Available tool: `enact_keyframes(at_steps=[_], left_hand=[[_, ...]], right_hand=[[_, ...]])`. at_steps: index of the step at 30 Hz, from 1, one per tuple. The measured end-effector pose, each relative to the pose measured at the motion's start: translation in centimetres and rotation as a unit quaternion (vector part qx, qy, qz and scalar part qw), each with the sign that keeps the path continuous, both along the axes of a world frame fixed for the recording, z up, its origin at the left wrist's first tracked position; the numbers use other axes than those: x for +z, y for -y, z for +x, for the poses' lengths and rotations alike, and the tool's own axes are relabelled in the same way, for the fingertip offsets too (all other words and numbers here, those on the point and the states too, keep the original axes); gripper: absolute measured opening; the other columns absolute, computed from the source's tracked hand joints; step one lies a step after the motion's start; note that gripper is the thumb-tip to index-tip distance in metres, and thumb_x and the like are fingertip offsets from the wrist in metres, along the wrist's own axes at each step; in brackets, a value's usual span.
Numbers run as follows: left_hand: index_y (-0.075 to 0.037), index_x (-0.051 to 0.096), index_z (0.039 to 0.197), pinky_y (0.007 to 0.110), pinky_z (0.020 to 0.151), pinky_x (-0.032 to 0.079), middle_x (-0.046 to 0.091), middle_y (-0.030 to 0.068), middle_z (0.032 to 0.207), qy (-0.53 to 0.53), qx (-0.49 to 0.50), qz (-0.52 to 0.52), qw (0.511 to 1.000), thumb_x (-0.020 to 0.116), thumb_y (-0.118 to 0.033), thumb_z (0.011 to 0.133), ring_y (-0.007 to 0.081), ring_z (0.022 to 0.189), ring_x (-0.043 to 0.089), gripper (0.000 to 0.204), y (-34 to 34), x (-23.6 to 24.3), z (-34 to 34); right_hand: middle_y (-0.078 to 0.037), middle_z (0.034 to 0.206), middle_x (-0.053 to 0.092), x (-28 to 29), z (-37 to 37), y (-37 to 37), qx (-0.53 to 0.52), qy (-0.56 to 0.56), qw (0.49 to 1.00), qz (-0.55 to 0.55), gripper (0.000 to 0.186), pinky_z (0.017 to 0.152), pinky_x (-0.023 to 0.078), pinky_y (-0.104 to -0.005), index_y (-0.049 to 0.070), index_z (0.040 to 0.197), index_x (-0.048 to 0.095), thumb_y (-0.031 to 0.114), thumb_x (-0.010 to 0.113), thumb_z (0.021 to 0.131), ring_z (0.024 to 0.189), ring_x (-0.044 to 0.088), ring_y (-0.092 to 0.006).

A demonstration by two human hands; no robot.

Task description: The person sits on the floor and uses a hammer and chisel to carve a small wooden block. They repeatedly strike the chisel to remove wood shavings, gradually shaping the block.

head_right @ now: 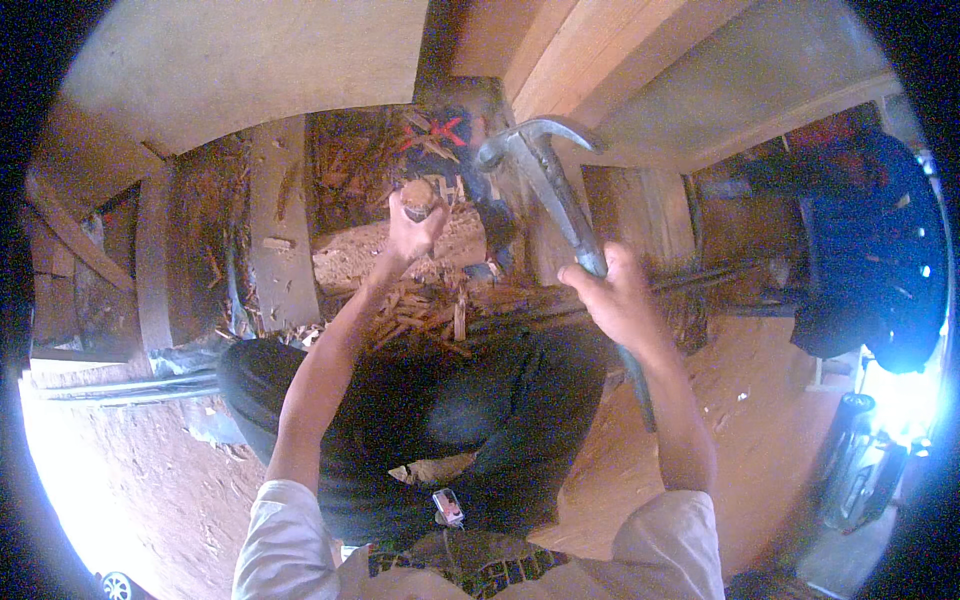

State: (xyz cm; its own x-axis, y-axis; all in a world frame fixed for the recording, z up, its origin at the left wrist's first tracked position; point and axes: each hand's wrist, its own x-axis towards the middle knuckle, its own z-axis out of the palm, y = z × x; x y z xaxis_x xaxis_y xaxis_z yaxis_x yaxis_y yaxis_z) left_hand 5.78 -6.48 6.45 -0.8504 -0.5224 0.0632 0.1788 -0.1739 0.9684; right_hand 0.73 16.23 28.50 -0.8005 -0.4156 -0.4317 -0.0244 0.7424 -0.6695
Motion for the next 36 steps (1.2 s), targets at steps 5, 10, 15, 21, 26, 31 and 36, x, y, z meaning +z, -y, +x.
enact_keyframes(at_steps=[5, 10, 15, 21, 26, 31, 36], left_hand=[[-0.004, 0.049, 0.066, 0.028, 0.046, 0.038, 0.051, -0.0003, 0.057, -0.042, 0.029, -0.081, 0.995, 0.063, -0.007, 0.071, 0.0084, 0.05, 0.045, 0.015, -0.4, 1.4, 0.5], [-0.004, 0.047, 0.056, 0.029, 0.042, 0.035, 0.044, -0.0008, 0.048, -0.071, 0.035, -0.107, 0.991, 0.062, -0.007, 0.069, 0.0081, 0.044, 0.04, 0.02, -1.0, 1.0, 0.0], [-0.004, 0.049, 0.057, 0.028, 0.042, 0.037, 0.047, 0.0001, 0.05, -0.081, -0.011, -0.071, 0.994, 0.064, -0.008, 0.068, 0.0085, 0.045, 0.043, 0.02, -1.0, 0.7, -0.4], [-0.004, 0.051, 0.063, 0.031, 0.047, 0.041, 0.05, 0.003, 0.055, -0.06, -0.05, -0.139, 0.987, 0.064, -0.011, 0.07, 0.0109, 0.049, 0.048, 0.016, -0.6, 1.4, 0.4], [-0.002, 0.057, 0.07, 0.028, 0.053, 0.046, 0.057, 0.0054, 0.061, -0.019, -0.108, -0.052, 0.993, 0.064, -0.011, 0.071, 0.0099, 0.055, 0.053, 0.012, -1.1, 0.8, -0.1], [-0.006, 0.052, 0.065, 0.028, 0.046, 0.037, 0.046, -0.0036, 0.056, -0.023, -0.157, -0.002, 0.987, 0.063, -0.004, 0.072, 0.0071, 0.052, 0.044, 0.013, -1.8, 0.5, -0.6], [-0.003, 0.053, 0.063, 0.028, 0.043, 0.038, 0.05, -0.0011, 0.054, -0.075, -0.036, -0.113, 0.99, 0.064, -0.007, 0.069, 0.0063, 0.049, 0.043, 0.013, -1.7, -0.6, -1.1]], right_hand=[[0.006, 0.056, 0.045, 1.0, -0.5, 2.5, 0.048, -0.049, 0.997, -0.02, 0.028, 0.046, 0.032, -0.0278, 0.009, 0.066, 0.051, 0.022, 0.07, 0.081, 0.051, 0.041, -0.0064], [0.004, 0.058, 0.05, 3.0, -2.1, 3.4, 0.091, -0.128, 0.983, -0.098, 0.028, 0.049, 0.034, -0.0303, 0.008, 0.065, 0.053, 0.022, 0.069, 0.083, 0.051, 0.045, -0.0094], [-0.001, 0.054, 0.047, -3.6, -3.8, 3.6, 0.178, -0.334, 0.925, 0.011, 0.028, 0.05, 0.04, -0.0344, 0.001, 0.066, 0.052, 0.019, 0.067, 0.082, 0.055, 0.048, -0.0123], [0.0, 0.058, 0.052, -1.0, -5.1, 2.3, 0.142, -0.183, 0.972, 0.041, 0.025, 0.049, 0.039, -0.0329, 0.005, 0.068, 0.054, 0.022, 0.068, 0.08, 0.052, 0.049, -0.0126], [0.001, 0.057, 0.05, 0.1, -3.8, 2.6, -0.013, -0.115, 0.978, -0.174, 0.018, 0.039, 0.029, -0.0202, 0.007, 0.07, 0.052, 0.011, 0.058, 0.086, 0.043, 0.043, -0.0063], [0.0, 0.057, 0.052, -3.4, -2.6, 1.9, 0.214, -0.186, 0.945, 0.165, 0.017, 0.048, 0.04, -0.0318, 0.003, 0.07, 0.056, 0.014, 0.062, 0.082, 0.054, 0.051, -0.0099], [-0.002, 0.063, 0.058, 0.0, -3.1, 0.2, 0.125, -0.171, 0.977, -0.017, 0.022, 0.054, 0.043, -0.0308, 0.001, 0.076, 0.061, 0.022, 0.069, 0.079, 0.058, 0.053, -0.0109]])
